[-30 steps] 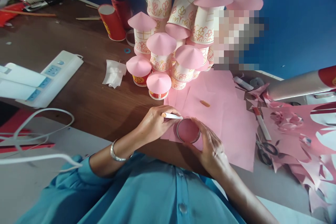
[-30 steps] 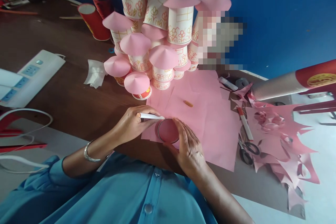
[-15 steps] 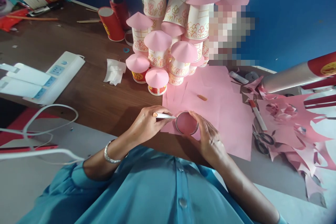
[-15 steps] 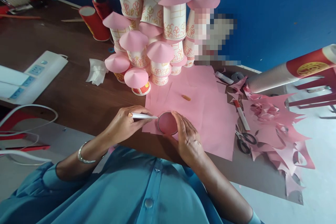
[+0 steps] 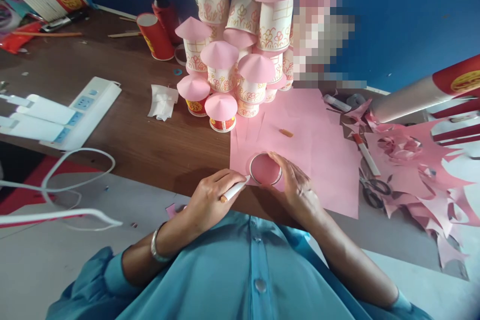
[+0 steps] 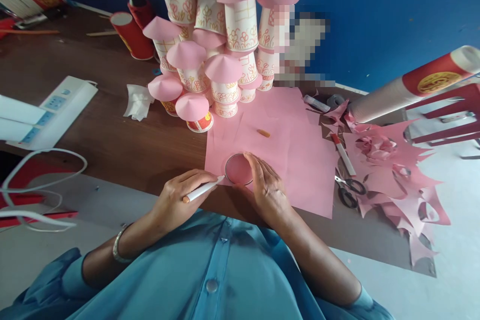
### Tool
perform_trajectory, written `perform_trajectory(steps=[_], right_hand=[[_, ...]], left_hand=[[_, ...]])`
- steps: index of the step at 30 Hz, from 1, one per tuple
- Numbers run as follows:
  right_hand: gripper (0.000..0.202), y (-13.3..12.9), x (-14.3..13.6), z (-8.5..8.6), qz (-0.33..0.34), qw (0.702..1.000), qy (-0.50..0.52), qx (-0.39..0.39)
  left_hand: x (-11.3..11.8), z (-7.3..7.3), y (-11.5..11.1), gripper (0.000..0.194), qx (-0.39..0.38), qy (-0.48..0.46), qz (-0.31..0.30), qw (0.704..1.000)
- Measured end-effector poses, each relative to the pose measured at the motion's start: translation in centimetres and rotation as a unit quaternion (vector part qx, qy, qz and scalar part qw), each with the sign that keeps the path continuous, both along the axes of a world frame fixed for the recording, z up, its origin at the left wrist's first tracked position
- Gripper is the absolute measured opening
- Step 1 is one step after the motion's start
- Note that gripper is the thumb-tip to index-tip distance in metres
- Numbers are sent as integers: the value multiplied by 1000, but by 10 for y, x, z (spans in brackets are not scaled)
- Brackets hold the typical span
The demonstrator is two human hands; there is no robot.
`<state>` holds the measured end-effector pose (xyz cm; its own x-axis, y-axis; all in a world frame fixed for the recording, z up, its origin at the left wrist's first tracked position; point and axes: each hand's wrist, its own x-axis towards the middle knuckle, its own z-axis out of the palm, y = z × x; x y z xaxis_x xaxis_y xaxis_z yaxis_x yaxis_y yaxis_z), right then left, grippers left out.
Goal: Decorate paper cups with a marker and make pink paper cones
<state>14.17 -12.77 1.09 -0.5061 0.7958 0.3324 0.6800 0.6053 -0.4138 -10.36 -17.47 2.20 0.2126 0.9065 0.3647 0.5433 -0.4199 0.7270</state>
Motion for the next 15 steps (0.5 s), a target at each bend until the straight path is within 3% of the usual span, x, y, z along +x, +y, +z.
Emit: perform_trajectory(steps=[8,15], right_hand=[[66,0,-1,-1,-6,1000,4,4],[68,0,-2,-4,-28,999,10,-23]], left_hand=[[6,-1,-6,13,23,44,-3,999],[4,9,-8,17,57,32,17,998]])
